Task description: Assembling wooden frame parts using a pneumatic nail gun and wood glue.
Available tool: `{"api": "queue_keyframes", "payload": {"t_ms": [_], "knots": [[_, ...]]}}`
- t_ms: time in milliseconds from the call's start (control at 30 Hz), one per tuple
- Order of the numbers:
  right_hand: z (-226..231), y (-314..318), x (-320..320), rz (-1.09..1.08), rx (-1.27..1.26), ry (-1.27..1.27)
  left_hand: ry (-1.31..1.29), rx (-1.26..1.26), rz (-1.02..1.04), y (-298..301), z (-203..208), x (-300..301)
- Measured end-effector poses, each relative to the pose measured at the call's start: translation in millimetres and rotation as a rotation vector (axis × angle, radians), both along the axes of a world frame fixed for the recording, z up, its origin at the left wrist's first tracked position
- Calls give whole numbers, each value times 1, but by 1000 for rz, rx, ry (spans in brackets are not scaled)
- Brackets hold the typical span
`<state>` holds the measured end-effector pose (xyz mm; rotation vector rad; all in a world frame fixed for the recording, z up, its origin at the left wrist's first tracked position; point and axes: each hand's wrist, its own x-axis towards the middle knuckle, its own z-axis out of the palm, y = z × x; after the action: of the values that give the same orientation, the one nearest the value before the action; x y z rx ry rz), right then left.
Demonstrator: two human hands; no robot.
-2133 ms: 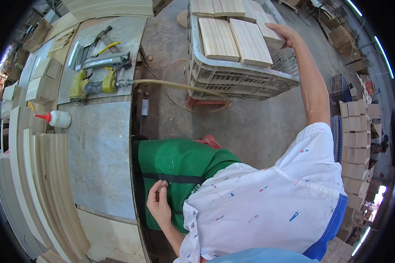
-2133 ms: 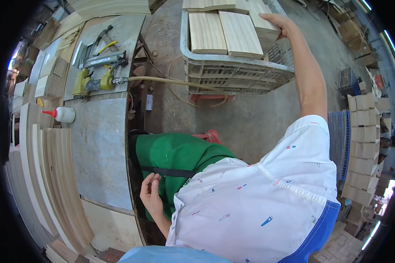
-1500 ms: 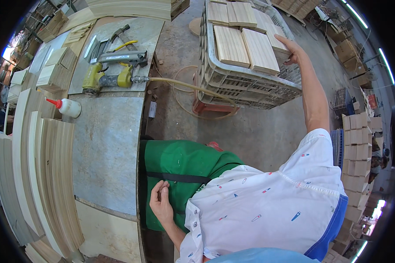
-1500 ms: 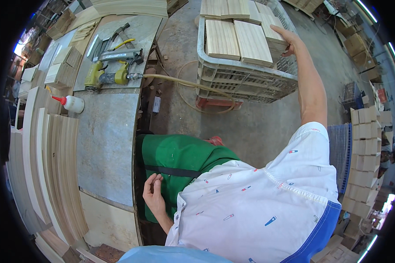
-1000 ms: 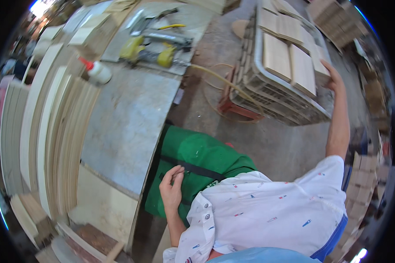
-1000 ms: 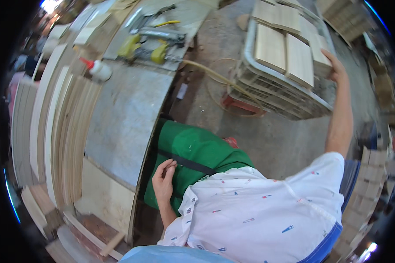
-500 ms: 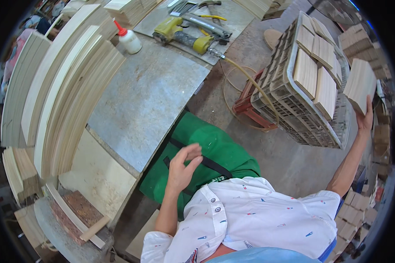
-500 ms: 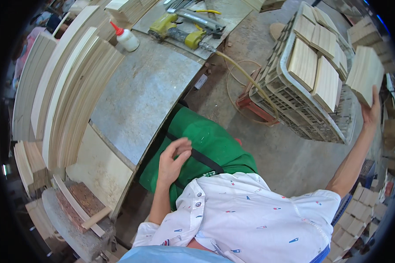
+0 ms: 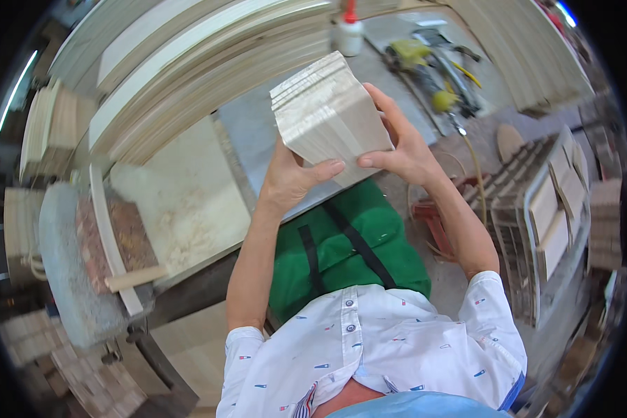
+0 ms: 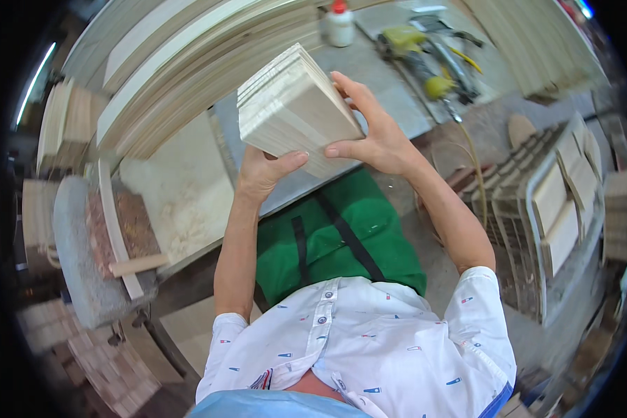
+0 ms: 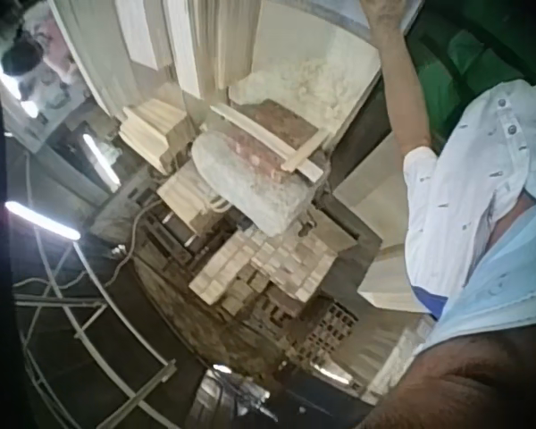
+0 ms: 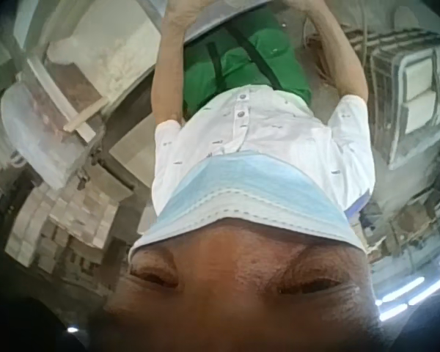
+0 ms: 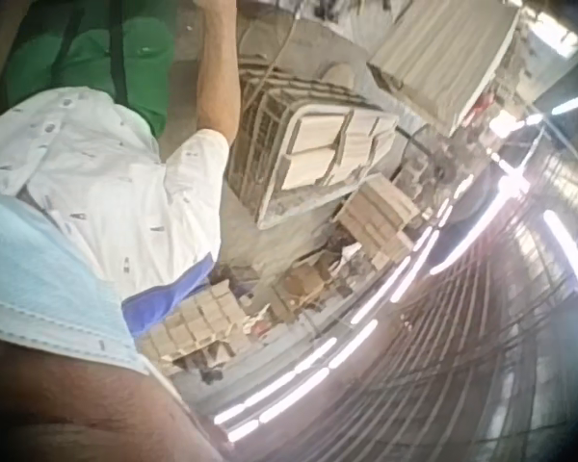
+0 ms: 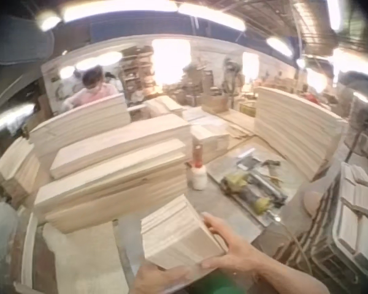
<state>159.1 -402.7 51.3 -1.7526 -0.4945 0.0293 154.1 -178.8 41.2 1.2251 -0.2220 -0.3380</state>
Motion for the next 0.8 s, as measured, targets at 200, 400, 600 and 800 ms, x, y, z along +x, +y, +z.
{"api": "queue_keyframes", "payload": {"t_ms": [200,400,600,800], "knots": [[-24,61,66,209,-160,168,-334,428,455,30,-57,12],[-42,64,88,245,78,468,-367,566,737,5,-70,19],[-35,73,103,296,167,397,-347,654,936,-4,-78,23],[-6,70,107,61,327,352,-317,623,907,-4,-75,23]]}}
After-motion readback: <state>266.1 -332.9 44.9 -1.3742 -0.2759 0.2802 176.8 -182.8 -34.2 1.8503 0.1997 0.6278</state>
